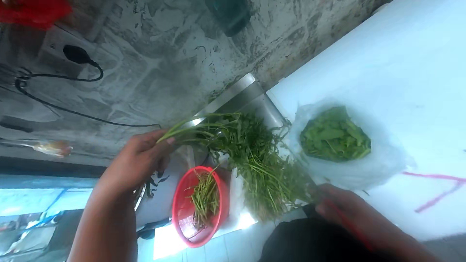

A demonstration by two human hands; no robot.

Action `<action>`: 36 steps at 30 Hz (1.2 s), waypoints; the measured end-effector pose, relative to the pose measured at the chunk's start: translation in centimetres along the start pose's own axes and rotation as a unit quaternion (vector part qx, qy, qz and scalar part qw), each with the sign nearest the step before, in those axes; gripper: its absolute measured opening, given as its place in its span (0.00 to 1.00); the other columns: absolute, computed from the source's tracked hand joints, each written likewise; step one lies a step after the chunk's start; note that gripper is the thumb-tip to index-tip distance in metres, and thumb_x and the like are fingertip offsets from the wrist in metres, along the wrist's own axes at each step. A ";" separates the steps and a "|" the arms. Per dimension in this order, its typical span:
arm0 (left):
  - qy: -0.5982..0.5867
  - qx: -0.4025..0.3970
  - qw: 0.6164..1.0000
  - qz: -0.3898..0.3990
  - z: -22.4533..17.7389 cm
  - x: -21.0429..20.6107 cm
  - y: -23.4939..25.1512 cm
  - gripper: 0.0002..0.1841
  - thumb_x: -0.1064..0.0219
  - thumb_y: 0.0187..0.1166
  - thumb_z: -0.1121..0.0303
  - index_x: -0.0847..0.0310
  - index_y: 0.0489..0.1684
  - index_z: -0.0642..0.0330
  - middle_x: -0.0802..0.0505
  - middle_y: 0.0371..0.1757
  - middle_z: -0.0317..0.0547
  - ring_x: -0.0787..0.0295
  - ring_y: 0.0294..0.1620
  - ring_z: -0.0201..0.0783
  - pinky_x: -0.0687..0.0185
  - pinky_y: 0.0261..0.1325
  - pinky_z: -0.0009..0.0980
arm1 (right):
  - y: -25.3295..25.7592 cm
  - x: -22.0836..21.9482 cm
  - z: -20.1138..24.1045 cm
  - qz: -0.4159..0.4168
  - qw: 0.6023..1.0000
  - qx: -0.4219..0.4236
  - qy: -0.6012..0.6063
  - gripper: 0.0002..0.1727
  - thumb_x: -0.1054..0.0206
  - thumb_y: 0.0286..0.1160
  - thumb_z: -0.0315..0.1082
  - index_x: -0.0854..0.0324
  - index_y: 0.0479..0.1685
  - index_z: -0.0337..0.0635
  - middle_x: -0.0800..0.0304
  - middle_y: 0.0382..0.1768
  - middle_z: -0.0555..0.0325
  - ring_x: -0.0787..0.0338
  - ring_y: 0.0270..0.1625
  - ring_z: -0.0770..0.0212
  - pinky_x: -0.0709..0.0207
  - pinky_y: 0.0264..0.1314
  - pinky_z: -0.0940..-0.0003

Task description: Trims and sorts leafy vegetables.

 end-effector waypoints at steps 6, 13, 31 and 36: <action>0.002 -0.056 0.998 0.004 -1.4 1.6 0.2 0.13 0.46 0.89 0.68 0.13 0.45 0.56 0.19 0.16 0.41 0.26 0.12 0.33 0.29 0.14 0.25 | 0.6 -1.3 0.0 0.061 0.996 -0.050 0.046 0.41 0.30 0.69 0.68 0.30 0.73 0.50 0.19 0.37 0.67 0.20 0.33 0.73 0.22 0.36 0.73; -0.103 -0.119 0.987 -0.042 -6.7 4.1 0.1 0.13 0.50 0.88 0.70 0.18 0.41 0.54 0.22 0.17 0.32 0.28 0.12 0.27 0.26 0.16 0.21 | 2.2 -4.0 2.6 0.111 0.984 0.009 0.136 0.41 0.29 0.71 0.63 0.36 0.75 0.45 0.17 0.45 0.66 0.16 0.41 0.74 0.20 0.43 0.74; -0.135 -0.084 0.977 0.140 -12.4 -9.7 2.8 0.13 0.49 0.87 0.65 0.17 0.38 0.52 0.22 0.14 0.36 0.24 0.11 0.30 0.21 0.16 0.24 | 0.2 -1.7 0.7 -0.072 0.972 0.057 0.216 0.35 0.31 0.76 0.58 0.30 0.74 0.44 0.14 0.42 0.61 0.14 0.38 0.68 0.16 0.42 0.69; -0.136 -0.076 0.980 0.126 -13.1 -8.2 2.2 0.14 0.50 0.87 0.66 0.17 0.37 0.51 0.22 0.14 0.34 0.24 0.11 0.29 0.22 0.16 0.24 | -1.8 3.9 4.9 -0.391 0.909 0.141 0.012 0.21 0.30 0.71 0.41 0.20 0.62 0.47 0.09 0.38 0.72 0.12 0.35 0.77 0.14 0.37 0.76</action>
Point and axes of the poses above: each hand's wrist, its own y-axis towards the middle knuckle, its own x-axis out of the back of the hand, z = x × y, the point moved 6 cm from there along y, towards the middle knuckle
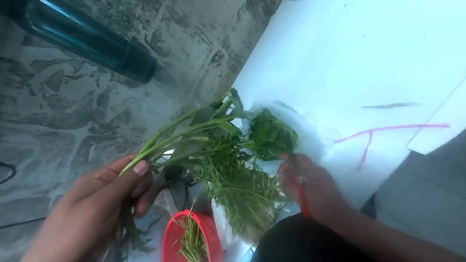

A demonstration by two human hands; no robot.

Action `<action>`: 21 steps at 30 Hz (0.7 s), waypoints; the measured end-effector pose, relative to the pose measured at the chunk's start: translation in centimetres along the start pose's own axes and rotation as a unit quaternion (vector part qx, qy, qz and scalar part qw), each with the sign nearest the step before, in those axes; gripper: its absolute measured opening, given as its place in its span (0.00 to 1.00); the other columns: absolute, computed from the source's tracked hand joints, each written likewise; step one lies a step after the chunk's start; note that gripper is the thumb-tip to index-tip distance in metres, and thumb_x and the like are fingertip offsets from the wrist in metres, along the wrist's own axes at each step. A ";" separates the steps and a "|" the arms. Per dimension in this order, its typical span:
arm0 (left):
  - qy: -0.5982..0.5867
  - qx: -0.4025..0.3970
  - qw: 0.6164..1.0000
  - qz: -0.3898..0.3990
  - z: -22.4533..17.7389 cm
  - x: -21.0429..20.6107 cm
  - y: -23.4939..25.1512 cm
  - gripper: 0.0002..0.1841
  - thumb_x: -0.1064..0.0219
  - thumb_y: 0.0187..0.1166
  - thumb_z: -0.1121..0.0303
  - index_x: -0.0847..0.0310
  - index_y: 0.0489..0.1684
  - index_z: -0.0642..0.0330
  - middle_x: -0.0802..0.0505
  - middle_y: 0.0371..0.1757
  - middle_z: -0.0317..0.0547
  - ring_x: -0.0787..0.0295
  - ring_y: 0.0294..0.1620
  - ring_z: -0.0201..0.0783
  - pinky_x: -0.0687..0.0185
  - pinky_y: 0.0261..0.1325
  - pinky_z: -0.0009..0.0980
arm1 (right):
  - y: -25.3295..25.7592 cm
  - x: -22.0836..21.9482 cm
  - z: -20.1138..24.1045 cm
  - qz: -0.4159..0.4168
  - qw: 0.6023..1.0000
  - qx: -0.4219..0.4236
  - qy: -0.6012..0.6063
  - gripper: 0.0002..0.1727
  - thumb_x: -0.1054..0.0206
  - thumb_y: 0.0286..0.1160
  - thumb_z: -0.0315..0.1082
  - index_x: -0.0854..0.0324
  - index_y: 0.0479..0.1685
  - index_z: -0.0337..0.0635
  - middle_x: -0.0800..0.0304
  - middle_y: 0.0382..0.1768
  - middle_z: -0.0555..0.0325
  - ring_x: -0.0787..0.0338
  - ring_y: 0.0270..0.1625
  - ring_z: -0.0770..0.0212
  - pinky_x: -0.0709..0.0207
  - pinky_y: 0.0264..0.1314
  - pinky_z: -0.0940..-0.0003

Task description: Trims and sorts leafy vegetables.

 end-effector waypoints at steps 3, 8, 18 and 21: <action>-0.005 -0.006 1.000 -0.018 -1.2 1.3 -1.0 0.14 0.51 0.88 0.66 0.17 0.38 0.50 0.21 0.14 0.32 0.24 0.11 0.28 0.21 0.17 0.23 | 3.2 1.1 2.5 -0.068 0.988 0.044 -0.134 0.22 0.29 0.67 0.41 0.17 0.61 0.48 0.08 0.42 0.67 0.12 0.35 0.72 0.15 0.36 0.70; -0.042 -0.010 0.999 -0.033 -2.2 2.9 -3.0 0.15 0.51 0.88 0.68 0.16 0.37 0.51 0.21 0.15 0.33 0.24 0.12 0.27 0.21 0.17 0.22 | 7.3 -1.3 4.4 -0.001 0.989 0.023 -0.149 0.25 0.23 0.65 0.33 0.19 0.65 0.48 0.10 0.39 0.59 0.12 0.31 0.62 0.14 0.32 0.57; -0.147 0.003 0.986 -0.080 1.3 7.2 -7.5 0.15 0.52 0.87 0.68 0.16 0.39 0.50 0.21 0.14 0.32 0.24 0.12 0.26 0.20 0.18 0.21 | 8.1 -9.0 3.5 0.119 0.974 0.051 -0.184 0.20 0.30 0.73 0.36 0.20 0.62 0.37 0.09 0.35 0.54 0.09 0.33 0.56 0.12 0.39 0.52; -0.174 0.012 0.980 -0.098 3.2 8.1 -8.8 0.15 0.50 0.87 0.66 0.15 0.37 0.50 0.21 0.13 0.32 0.25 0.11 0.25 0.22 0.17 0.21 | 7.8 -10.9 4.1 0.183 0.970 0.077 -0.139 0.22 0.28 0.70 0.35 0.23 0.63 0.42 0.07 0.43 0.63 0.08 0.39 0.66 0.11 0.45 0.64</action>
Point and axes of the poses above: each hand's wrist, its own y-axis towards the middle knuckle, its own x-axis out of the back of the hand, z = x × y, the point moved 6 cm from there along y, towards the middle knuckle
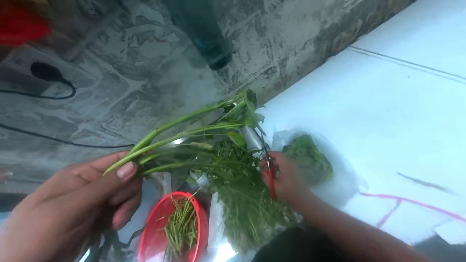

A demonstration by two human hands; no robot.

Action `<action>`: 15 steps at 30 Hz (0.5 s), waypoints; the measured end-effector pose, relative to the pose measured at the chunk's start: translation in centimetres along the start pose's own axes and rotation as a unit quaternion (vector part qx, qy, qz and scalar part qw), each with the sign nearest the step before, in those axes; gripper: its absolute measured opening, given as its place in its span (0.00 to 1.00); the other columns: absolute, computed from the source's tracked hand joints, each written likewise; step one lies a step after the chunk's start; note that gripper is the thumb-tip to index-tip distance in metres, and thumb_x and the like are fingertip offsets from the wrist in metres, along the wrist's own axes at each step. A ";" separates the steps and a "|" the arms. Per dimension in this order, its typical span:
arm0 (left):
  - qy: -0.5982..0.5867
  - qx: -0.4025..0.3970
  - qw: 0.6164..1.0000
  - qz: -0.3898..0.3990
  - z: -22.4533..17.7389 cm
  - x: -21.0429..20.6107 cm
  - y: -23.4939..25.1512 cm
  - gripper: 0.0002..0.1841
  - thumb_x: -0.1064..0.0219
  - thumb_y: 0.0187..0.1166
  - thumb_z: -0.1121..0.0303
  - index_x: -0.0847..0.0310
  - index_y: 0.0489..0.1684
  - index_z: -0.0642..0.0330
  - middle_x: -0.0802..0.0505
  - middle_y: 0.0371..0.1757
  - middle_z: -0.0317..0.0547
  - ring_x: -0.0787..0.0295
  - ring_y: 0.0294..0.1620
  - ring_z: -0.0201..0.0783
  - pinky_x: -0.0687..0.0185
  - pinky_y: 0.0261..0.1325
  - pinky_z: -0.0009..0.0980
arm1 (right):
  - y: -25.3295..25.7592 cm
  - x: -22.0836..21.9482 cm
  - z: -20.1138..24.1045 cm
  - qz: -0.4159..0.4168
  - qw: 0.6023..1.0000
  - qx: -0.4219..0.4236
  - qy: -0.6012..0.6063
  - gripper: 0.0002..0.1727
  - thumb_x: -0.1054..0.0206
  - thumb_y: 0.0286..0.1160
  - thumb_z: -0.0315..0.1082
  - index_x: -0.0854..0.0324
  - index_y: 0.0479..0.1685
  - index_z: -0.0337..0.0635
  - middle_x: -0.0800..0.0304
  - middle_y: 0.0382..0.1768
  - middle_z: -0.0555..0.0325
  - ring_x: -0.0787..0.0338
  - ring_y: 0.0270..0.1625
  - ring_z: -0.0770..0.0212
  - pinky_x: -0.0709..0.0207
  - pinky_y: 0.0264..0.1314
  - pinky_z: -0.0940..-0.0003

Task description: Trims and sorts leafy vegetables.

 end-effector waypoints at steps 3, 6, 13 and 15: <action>-0.030 -0.007 1.000 -0.003 1.1 1.3 -0.8 0.14 0.48 0.85 0.66 0.14 0.35 0.49 0.22 0.12 0.33 0.27 0.09 0.24 0.23 0.15 0.20 | 0.8 -2.9 0.7 0.096 0.993 -0.038 0.064 0.24 0.27 0.69 0.36 0.24 0.64 0.45 0.07 0.46 0.66 0.08 0.41 0.69 0.12 0.47 0.66; -0.038 -0.017 0.999 -0.003 1.8 2.7 -1.4 0.14 0.46 0.86 0.65 0.12 0.37 0.50 0.23 0.12 0.35 0.28 0.09 0.25 0.23 0.15 0.20 | 1.1 -6.2 1.4 0.154 0.981 -0.035 0.113 0.23 0.27 0.69 0.39 0.23 0.63 0.44 0.07 0.47 0.64 0.08 0.43 0.69 0.12 0.50 0.67; -0.041 -0.025 0.999 0.018 4.8 6.1 -2.0 0.12 0.43 0.86 0.62 0.12 0.40 0.53 0.24 0.13 0.38 0.26 0.10 0.27 0.22 0.15 0.22 | 0.3 -9.3 3.6 0.165 0.977 -0.030 0.135 0.20 0.29 0.69 0.40 0.20 0.59 0.43 0.10 0.39 0.62 0.10 0.38 0.70 0.13 0.43 0.70; -0.039 -0.023 0.999 0.017 6.2 7.3 -1.9 0.11 0.41 0.85 0.61 0.13 0.39 0.52 0.24 0.14 0.38 0.26 0.10 0.27 0.22 0.15 0.22 | 0.2 -8.4 3.6 0.145 0.979 -0.023 0.141 0.20 0.28 0.69 0.42 0.19 0.58 0.45 0.10 0.36 0.64 0.12 0.33 0.71 0.14 0.36 0.71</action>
Point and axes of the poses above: each hand's wrist, its own y-axis towards the middle knuckle, its own x-axis out of the back of the hand, z = x × y, the point moved 6 cm from there along y, towards the middle knuckle
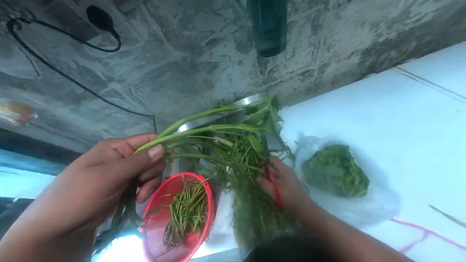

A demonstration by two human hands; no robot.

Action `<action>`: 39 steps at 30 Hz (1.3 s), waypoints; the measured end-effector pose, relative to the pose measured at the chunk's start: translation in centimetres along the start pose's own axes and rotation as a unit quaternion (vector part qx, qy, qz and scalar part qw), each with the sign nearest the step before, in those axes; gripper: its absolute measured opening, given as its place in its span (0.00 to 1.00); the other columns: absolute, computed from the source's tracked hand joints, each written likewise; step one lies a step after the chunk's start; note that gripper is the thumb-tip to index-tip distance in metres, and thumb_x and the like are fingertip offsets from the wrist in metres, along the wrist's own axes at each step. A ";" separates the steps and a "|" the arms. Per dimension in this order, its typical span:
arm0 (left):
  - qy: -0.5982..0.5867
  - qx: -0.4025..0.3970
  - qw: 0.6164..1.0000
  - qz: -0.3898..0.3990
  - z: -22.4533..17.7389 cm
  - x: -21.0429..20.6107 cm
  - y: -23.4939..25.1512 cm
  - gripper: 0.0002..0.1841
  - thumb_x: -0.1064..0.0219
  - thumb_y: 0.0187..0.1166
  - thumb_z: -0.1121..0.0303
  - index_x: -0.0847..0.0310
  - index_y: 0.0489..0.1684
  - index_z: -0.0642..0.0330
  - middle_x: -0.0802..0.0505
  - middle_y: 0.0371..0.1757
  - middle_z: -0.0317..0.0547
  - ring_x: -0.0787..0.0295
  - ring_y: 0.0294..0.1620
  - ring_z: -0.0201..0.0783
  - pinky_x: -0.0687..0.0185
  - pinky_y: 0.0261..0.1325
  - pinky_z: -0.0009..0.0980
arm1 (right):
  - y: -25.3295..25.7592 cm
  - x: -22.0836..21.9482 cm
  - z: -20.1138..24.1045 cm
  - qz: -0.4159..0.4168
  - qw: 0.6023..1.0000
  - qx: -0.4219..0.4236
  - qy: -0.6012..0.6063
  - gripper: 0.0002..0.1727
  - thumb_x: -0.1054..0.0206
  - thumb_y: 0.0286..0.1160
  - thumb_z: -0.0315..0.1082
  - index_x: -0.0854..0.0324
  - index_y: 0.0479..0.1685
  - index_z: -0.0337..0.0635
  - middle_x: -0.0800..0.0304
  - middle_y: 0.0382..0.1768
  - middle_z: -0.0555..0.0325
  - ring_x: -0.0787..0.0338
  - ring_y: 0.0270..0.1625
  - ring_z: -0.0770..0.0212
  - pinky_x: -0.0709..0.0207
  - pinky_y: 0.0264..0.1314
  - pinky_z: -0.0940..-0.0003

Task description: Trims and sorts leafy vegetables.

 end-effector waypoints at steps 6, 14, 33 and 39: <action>-0.036 0.087 0.995 0.010 7.2 2.4 0.6 0.11 0.42 0.85 0.62 0.14 0.38 0.52 0.25 0.16 0.39 0.32 0.10 0.27 0.33 0.12 0.20 | -2.4 5.3 -1.1 -0.014 0.992 -0.067 0.103 0.27 0.20 0.60 0.43 0.18 0.59 0.45 0.12 0.28 0.57 0.14 0.23 0.60 0.16 0.23 0.64; -0.125 0.136 0.981 -0.058 15.8 0.9 2.7 0.15 0.51 0.92 0.66 0.19 0.38 0.57 0.25 0.16 0.38 0.32 0.11 0.28 0.31 0.14 0.21 | -3.3 10.8 4.1 -0.107 0.977 -0.177 0.052 0.18 0.32 0.62 0.32 0.16 0.55 0.45 0.17 0.20 0.55 0.20 0.14 0.65 0.24 0.14 0.73; -0.297 0.127 0.933 -0.160 19.1 -8.1 2.0 0.12 0.49 0.93 0.70 0.21 0.55 0.68 0.09 0.36 0.53 0.05 0.37 0.47 0.05 0.46 0.44 | 1.1 3.4 7.9 -0.098 0.968 -0.217 0.084 0.13 0.39 0.84 0.32 0.19 0.62 0.42 0.13 0.32 0.52 0.17 0.21 0.64 0.20 0.19 0.71; -0.336 0.111 0.927 -0.122 21.8 -14.1 1.1 0.15 0.51 0.92 0.71 0.22 0.62 0.72 0.08 0.40 0.54 0.06 0.40 0.46 0.06 0.48 0.45 | -1.4 -5.8 1.9 0.007 0.927 -0.341 0.158 0.13 0.36 0.84 0.33 0.22 0.59 0.36 0.10 0.35 0.49 0.11 0.29 0.59 0.15 0.32 0.67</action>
Point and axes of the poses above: each hand's wrist, its own y-axis towards the middle knuckle, its own x-axis out of the back of the hand, z = x × y, the point moved 6 cm from there along y, towards the middle knuckle
